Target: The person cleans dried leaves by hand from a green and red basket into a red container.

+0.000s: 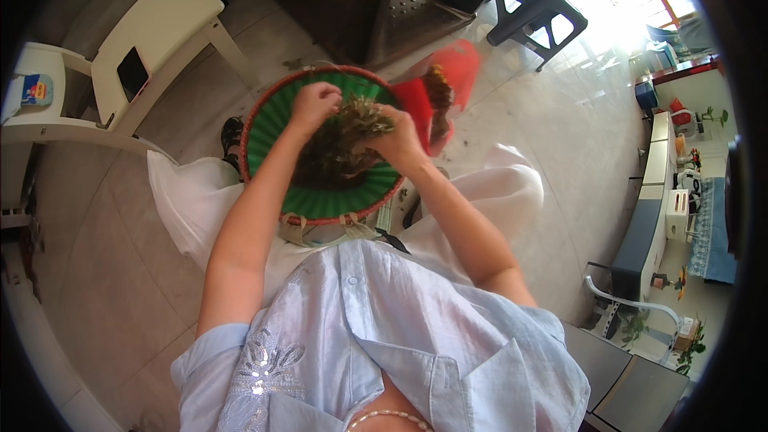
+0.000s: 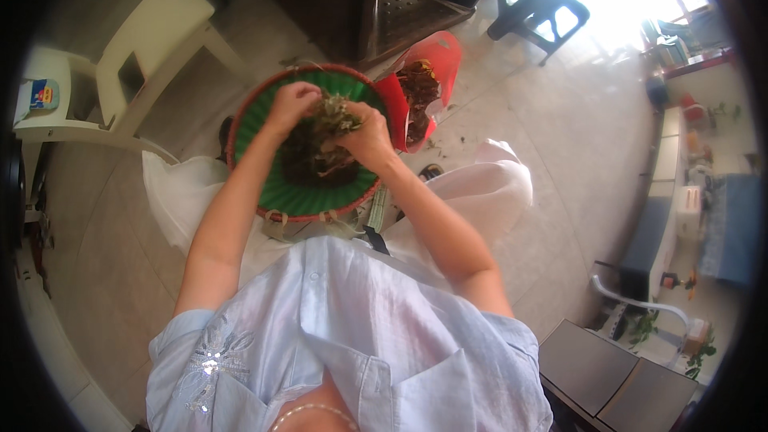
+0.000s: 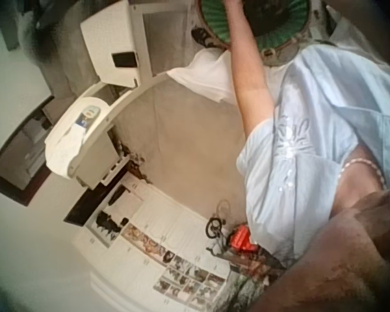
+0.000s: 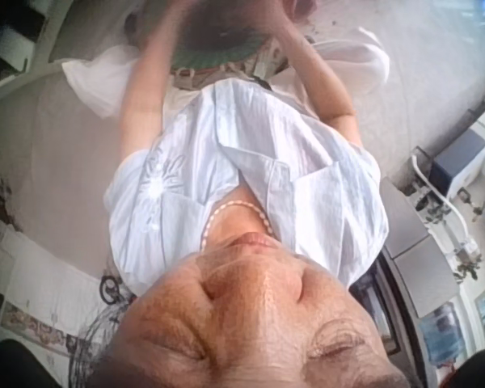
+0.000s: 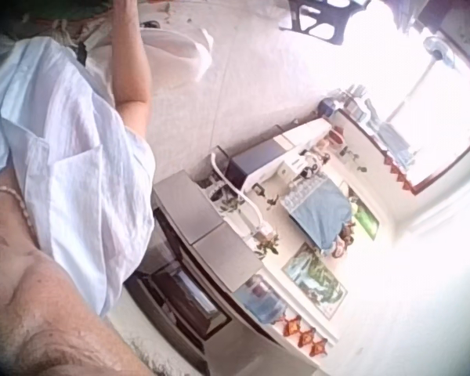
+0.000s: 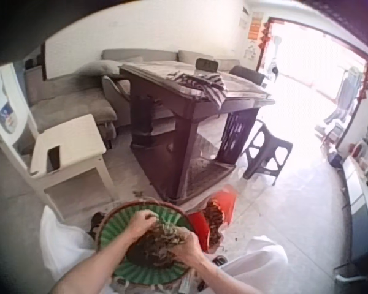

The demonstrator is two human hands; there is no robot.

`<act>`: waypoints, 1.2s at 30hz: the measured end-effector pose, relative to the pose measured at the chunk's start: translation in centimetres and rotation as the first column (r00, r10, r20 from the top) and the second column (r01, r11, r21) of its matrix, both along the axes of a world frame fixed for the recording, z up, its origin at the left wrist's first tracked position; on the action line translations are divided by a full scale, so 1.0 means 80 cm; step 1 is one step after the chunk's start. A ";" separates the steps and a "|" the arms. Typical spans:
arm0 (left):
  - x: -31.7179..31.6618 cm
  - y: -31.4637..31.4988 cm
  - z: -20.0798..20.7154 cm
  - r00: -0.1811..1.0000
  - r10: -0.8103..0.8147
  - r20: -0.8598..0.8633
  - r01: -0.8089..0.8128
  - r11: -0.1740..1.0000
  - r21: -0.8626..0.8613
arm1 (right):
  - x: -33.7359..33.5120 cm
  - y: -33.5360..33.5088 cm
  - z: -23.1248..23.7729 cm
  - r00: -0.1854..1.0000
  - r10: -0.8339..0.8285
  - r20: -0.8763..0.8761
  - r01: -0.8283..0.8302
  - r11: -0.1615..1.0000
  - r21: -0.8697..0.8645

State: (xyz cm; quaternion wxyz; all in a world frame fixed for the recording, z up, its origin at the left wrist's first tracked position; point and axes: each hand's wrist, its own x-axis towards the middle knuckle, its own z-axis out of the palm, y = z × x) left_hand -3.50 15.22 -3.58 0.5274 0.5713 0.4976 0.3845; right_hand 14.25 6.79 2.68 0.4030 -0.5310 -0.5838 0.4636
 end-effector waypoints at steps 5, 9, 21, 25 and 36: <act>0.077 0.001 0.038 0.997 -0.004 0.076 -0.008 0.987 0.158 | 0.047 -0.003 0.099 0.972 -0.026 -0.235 0.023 1.000 -0.015; 0.129 0.004 0.055 0.994 0.051 -0.097 -0.029 0.976 0.214 | 0.093 0.016 0.126 0.954 -0.218 -0.207 0.205 0.975 -0.085; 0.174 0.021 0.055 0.889 0.202 -0.411 -0.105 0.963 0.248 | 0.151 0.074 0.056 0.864 -0.450 -0.228 0.408 0.889 -0.208; 0.170 0.020 0.057 0.894 0.176 -0.412 -0.099 0.974 0.202 | 0.158 0.086 0.035 0.849 -0.422 0.318 0.430 0.901 0.050; 0.169 0.016 0.060 0.923 0.175 -0.342 -0.084 0.961 0.264 | 0.153 0.153 -0.071 0.389 0.177 0.904 0.073 0.972 -0.222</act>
